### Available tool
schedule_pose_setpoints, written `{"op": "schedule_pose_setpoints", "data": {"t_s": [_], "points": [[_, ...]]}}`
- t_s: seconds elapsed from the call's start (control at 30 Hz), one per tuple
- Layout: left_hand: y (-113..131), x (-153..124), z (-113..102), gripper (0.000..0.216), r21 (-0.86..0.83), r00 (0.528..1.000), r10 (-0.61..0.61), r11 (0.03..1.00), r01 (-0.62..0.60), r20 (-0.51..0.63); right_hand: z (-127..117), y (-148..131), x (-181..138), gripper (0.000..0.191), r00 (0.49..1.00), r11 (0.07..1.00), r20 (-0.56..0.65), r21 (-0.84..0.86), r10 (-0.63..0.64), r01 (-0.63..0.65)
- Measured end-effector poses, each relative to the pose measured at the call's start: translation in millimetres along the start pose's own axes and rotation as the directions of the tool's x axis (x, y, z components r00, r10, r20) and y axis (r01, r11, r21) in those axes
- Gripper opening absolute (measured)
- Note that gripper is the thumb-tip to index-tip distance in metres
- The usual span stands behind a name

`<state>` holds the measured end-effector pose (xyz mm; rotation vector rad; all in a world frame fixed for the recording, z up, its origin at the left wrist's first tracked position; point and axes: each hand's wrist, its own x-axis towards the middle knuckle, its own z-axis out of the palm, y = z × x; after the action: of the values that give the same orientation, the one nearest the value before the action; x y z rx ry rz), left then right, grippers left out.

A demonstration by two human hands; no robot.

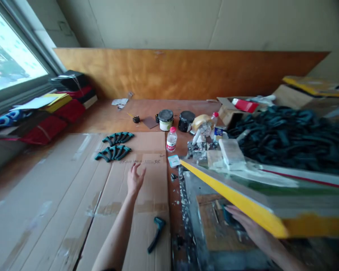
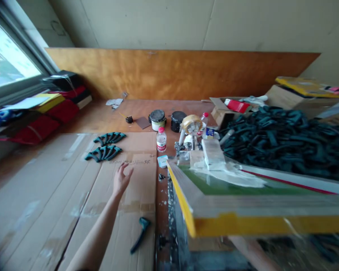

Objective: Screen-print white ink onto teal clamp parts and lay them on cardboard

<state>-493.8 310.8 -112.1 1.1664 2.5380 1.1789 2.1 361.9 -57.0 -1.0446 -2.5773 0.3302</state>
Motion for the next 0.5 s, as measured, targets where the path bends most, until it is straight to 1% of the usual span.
{"op": "schedule_pose_setpoints", "data": {"t_s": [0.03, 0.13, 0.2, 0.23, 0.33, 0.4, 0.43, 0.5], "points": [[18.7, -16.7, 1.3, 0.037, -0.077, 1.000, 0.018, 0.997, -0.017, 0.014, 4.9, 2.4, -3.7, 0.027, 0.999, 0.999, 0.024, 0.013, -0.031, 0.031], [87.7, -57.5, -4.9, 0.034, -0.355, 0.998, 0.051, 0.934, -0.040, 0.022, 22.1, 6.6, -0.9, 0.044, 0.975, 0.979, 0.094, 0.069, -0.199, 0.193], [139.6, -75.6, -16.1, 0.034, -0.516, 0.999, 0.051, 0.856, -0.042, 0.003, 28.8, 7.5, 3.6, 0.048, 0.952, 0.955, 0.092, 0.093, -0.291, 0.282], [165.5, -82.5, -23.0, 0.034, -0.586, 0.999, 0.048, 0.808, -0.051, -0.021, 29.9, 8.2, 4.6, 0.048, 0.945, 0.946, 0.074, 0.094, -0.317, 0.310], [234.0, -98.4, -45.2, 0.031, -0.734, 0.991, 0.062, 0.667, -0.128, -0.117, 24.7, 13.6, 2.7, 0.052, 0.921, 0.920, 0.036, 0.071, -0.388, 0.385], [265.9, -107.6, -57.1, 0.040, -0.767, 0.986, 0.066, 0.622, -0.160, -0.153, 17.6, 18.1, 0.8, 0.054, 0.907, 0.907, 0.034, 0.055, -0.420, 0.418], [276.8, -112.1, -61.4, 0.045, -0.769, 0.986, 0.058, 0.620, -0.157, -0.154, 14.3, 19.2, 0.7, 0.053, 0.904, 0.904, 0.032, 0.050, -0.427, 0.425], [289.5, -121.6, -66.8, 0.048, -0.761, 0.989, 0.023, 0.636, -0.129, -0.148, 10.2, 17.2, 1.8, 0.049, 0.898, 0.898, 0.024, 0.041, -0.440, 0.439]]}}
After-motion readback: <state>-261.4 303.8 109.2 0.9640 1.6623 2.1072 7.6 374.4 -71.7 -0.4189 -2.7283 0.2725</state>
